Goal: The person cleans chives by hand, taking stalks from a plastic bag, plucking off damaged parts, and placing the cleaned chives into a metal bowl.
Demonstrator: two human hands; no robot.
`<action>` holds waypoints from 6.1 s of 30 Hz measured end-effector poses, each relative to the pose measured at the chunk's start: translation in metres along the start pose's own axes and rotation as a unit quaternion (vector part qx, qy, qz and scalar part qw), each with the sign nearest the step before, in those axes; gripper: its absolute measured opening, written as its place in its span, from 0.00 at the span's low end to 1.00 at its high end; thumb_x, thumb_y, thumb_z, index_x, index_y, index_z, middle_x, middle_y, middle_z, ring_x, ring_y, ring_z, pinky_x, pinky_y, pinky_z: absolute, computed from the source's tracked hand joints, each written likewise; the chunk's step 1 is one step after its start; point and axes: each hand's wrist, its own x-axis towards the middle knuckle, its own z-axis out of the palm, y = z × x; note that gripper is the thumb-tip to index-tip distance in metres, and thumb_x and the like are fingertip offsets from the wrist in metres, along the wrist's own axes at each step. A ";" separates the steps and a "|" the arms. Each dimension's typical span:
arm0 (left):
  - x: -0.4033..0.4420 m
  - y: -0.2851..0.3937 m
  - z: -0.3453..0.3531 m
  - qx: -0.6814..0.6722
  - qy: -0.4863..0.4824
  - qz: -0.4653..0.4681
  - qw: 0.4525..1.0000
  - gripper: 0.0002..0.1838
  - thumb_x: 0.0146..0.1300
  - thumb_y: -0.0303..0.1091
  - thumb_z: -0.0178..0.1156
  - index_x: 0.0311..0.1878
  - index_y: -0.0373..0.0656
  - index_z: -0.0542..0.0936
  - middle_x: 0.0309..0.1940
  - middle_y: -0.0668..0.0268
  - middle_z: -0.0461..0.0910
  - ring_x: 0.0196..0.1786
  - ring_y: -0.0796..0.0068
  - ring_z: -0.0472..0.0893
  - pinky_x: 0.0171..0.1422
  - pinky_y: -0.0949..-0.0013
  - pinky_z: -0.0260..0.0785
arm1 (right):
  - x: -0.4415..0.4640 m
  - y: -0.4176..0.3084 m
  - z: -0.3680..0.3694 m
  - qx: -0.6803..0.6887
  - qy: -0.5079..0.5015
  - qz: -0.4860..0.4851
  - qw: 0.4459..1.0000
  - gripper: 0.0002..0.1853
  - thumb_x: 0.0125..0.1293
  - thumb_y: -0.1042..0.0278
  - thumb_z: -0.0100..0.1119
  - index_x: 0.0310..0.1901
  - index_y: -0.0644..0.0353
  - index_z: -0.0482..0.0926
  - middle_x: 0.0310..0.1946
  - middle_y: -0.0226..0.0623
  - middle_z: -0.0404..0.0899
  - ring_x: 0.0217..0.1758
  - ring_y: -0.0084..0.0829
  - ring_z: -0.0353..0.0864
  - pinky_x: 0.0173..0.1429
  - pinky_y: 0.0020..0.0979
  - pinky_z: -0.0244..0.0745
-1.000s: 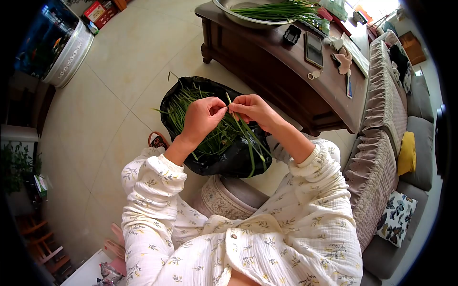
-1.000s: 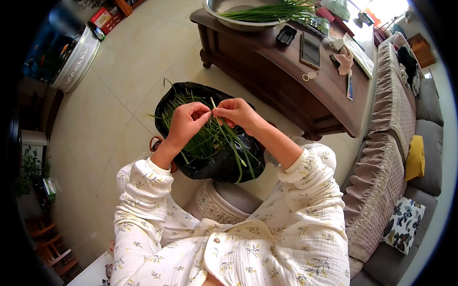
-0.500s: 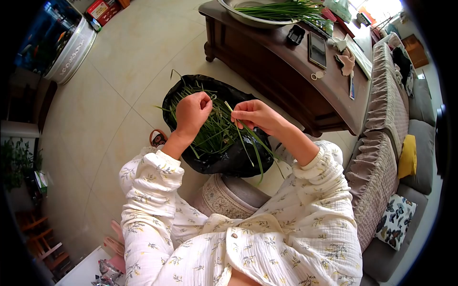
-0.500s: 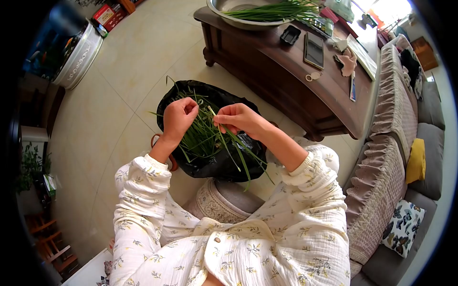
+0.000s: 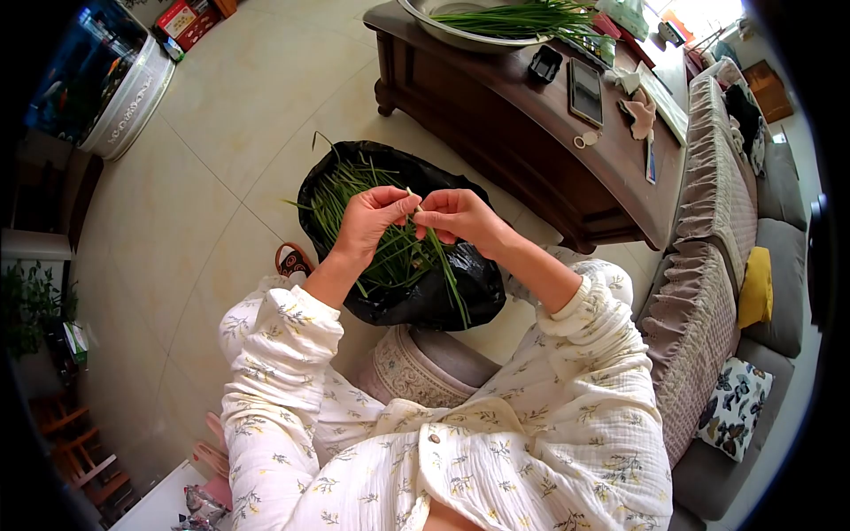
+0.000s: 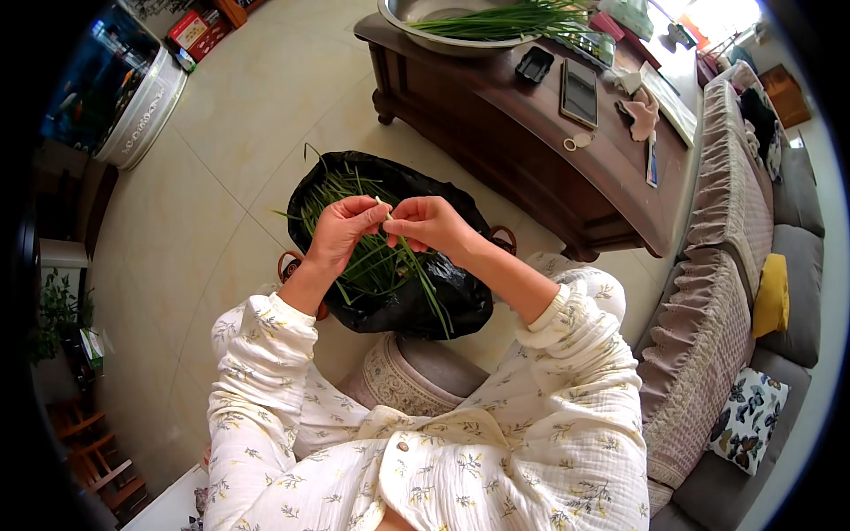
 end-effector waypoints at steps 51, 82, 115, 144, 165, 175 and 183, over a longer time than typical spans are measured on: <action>0.000 -0.011 0.004 -0.095 -0.048 0.034 0.994 0.05 0.67 0.32 0.56 0.38 0.41 0.77 0.28 0.72 0.76 0.31 0.83 0.74 0.38 0.77 0.69 | -0.004 -0.006 0.005 0.127 -0.053 0.018 0.990 0.15 0.72 0.61 0.46 0.40 0.63 0.79 0.25 0.33 0.80 0.17 0.14 0.65 0.23 0.15 0.60; -0.025 0.005 0.026 -0.036 -0.326 -0.222 0.918 0.21 0.71 0.37 0.48 0.60 0.32 0.69 0.50 0.52 0.78 0.49 0.68 0.80 0.50 0.74 0.71 | 0.008 -0.034 -0.071 0.172 0.098 -0.184 0.963 0.16 0.73 0.60 0.44 0.46 0.65 0.76 0.31 0.31 0.79 0.22 0.14 0.63 0.29 0.17 0.62; -0.024 -0.027 0.033 -0.080 -0.099 -0.035 0.991 0.12 0.71 0.38 0.49 0.36 0.41 0.76 0.21 0.72 0.73 0.26 0.84 0.72 0.31 0.80 0.64 | 0.008 -0.038 -0.108 0.244 0.310 -0.283 0.874 0.12 0.72 0.65 0.47 0.43 0.64 0.76 0.26 0.31 0.75 0.20 0.17 0.65 0.25 0.17 0.61; -0.021 -0.047 0.028 0.434 -0.106 0.172 0.878 0.17 0.57 0.32 0.63 0.49 0.36 0.78 0.39 0.58 0.79 0.33 0.68 0.79 0.39 0.70 0.71 | -0.033 -0.155 -0.081 -0.331 0.422 -0.522 0.663 0.09 0.69 0.69 0.51 0.46 0.57 0.79 0.26 0.32 0.78 0.22 0.18 0.71 0.26 0.20 0.64; -0.056 -0.018 0.002 0.469 -0.110 0.197 0.854 0.21 0.57 0.38 0.62 0.51 0.36 0.76 0.45 0.53 0.78 0.45 0.53 0.79 0.49 0.61 0.71 | 0.156 -0.128 -0.082 -0.707 0.234 -0.427 0.513 0.07 0.59 0.70 0.54 0.39 0.55 0.77 0.37 0.31 0.77 0.38 0.34 0.80 0.38 0.32 0.76; -0.060 0.009 -0.088 0.719 0.056 0.085 0.687 0.09 0.47 0.33 0.67 0.24 0.37 0.80 0.24 0.53 0.79 0.34 0.52 0.80 0.38 0.54 0.72 | 0.175 0.049 0.069 -0.593 0.083 -0.182 0.780 0.08 0.55 0.65 0.62 0.30 0.58 0.76 0.28 0.39 0.78 0.35 0.44 0.78 0.37 0.43 0.71; -0.058 0.035 -0.107 0.692 0.111 0.033 0.712 0.13 0.51 0.36 0.66 0.39 0.40 0.82 0.32 0.54 0.81 0.39 0.52 0.80 0.43 0.55 0.72 | 0.188 0.057 0.070 -0.574 0.180 -0.150 0.784 0.10 0.50 0.63 0.65 0.25 0.56 0.74 0.25 0.38 0.76 0.33 0.43 0.78 0.34 0.41 0.70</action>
